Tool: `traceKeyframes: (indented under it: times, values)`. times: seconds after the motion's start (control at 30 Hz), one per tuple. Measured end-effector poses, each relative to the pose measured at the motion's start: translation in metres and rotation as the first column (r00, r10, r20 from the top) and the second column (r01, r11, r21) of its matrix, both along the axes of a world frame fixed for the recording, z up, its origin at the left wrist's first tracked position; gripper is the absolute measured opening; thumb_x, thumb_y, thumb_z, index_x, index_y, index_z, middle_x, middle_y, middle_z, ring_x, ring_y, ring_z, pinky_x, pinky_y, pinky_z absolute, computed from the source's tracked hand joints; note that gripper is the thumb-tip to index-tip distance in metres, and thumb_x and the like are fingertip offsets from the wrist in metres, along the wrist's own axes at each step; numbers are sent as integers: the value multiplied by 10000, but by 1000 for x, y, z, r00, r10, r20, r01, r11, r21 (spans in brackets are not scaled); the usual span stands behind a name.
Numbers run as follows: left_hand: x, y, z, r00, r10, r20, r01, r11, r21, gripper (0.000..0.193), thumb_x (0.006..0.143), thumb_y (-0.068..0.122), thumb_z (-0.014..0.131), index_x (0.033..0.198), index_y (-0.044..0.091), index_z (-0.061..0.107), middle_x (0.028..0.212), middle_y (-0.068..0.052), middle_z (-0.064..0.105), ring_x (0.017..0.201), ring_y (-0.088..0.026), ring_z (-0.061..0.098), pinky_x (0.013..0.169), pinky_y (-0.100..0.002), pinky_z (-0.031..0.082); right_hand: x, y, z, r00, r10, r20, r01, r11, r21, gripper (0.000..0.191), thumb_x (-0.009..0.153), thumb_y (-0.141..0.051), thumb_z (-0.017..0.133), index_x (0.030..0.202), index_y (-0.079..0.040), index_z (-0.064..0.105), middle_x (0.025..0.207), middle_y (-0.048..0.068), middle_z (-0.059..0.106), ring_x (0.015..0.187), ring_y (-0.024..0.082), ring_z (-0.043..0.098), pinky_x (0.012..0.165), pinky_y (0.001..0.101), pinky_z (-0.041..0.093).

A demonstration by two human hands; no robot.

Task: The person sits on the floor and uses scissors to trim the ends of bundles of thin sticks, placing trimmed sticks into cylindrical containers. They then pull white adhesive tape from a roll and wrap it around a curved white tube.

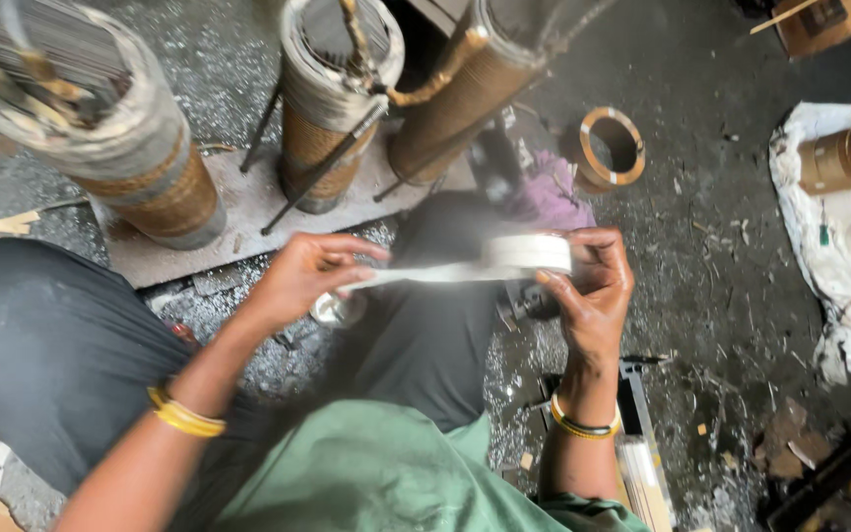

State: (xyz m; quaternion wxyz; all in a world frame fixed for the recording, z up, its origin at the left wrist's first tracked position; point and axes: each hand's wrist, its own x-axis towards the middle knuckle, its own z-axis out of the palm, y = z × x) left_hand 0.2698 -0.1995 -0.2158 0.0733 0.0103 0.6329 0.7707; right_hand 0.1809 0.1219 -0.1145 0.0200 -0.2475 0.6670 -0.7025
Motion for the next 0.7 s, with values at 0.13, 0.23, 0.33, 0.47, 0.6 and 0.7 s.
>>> traceKeyframes:
  times: [0.13, 0.23, 0.33, 0.47, 0.6, 0.7]
  values:
    - [1, -22, -3, 998, 1, 59, 2, 999, -52, 234, 922, 95, 718, 1121, -13, 777, 978, -49, 776, 830, -45, 662, 715, -232, 539, -2, 21, -30, 998, 43, -35, -39, 993, 113, 395, 855, 133, 745, 1136, -31, 520, 1234, 225, 700, 1107, 245, 704, 963, 374, 602]
    - [0, -26, -12, 966, 14, 259, -97, 945, 312, 261, 970, 103, 695, 1181, -40, 754, 1012, -80, 714, 814, -93, 620, 748, -265, 532, 0, 21, -39, 998, 62, -31, -60, 995, 83, 339, 870, 110, 715, 1118, -42, 542, 1241, 235, 697, 1110, 252, 703, 924, 370, 608]
    - [0, -25, -22, 963, 51, 266, -156, 908, 390, 271, 961, 72, 708, 1187, -75, 735, 1032, -114, 686, 899, -136, 677, 856, -288, 580, 3, 12, -27, 986, 137, -94, -118, 976, 182, 255, 896, 81, 668, 1105, -39, 584, 1266, 215, 692, 1179, 266, 697, 957, 367, 612]
    - [-5, -13, -32, 975, 161, 154, -193, 955, 224, 360, 835, 29, 744, 1190, -24, 727, 1113, -98, 755, 966, -103, 704, 867, -243, 574, 10, -14, 4, 776, 246, -580, 182, 795, 579, 379, 751, 44, 748, 1110, -53, 672, 1180, 126, 722, 1107, 309, 692, 970, 413, 546]
    - [-16, 4, -27, 934, 346, 92, -349, 937, 20, 247, 852, 36, 762, 1094, -9, 781, 984, -118, 786, 858, -153, 713, 787, -282, 582, 21, -52, 24, 755, 331, -566, 226, 679, 699, 485, 752, 13, 786, 1224, -78, 715, 1173, 106, 726, 1019, 334, 722, 849, 387, 574]
    - [-10, -1, 20, 869, 438, -231, -488, 837, -246, 171, 839, 51, 779, 1005, 19, 806, 931, -79, 760, 829, -153, 711, 763, -291, 573, 21, -49, 38, 793, 274, -545, 261, 655, 709, 473, 770, -14, 822, 1229, -73, 727, 1157, 113, 758, 906, 293, 763, 746, 349, 605]
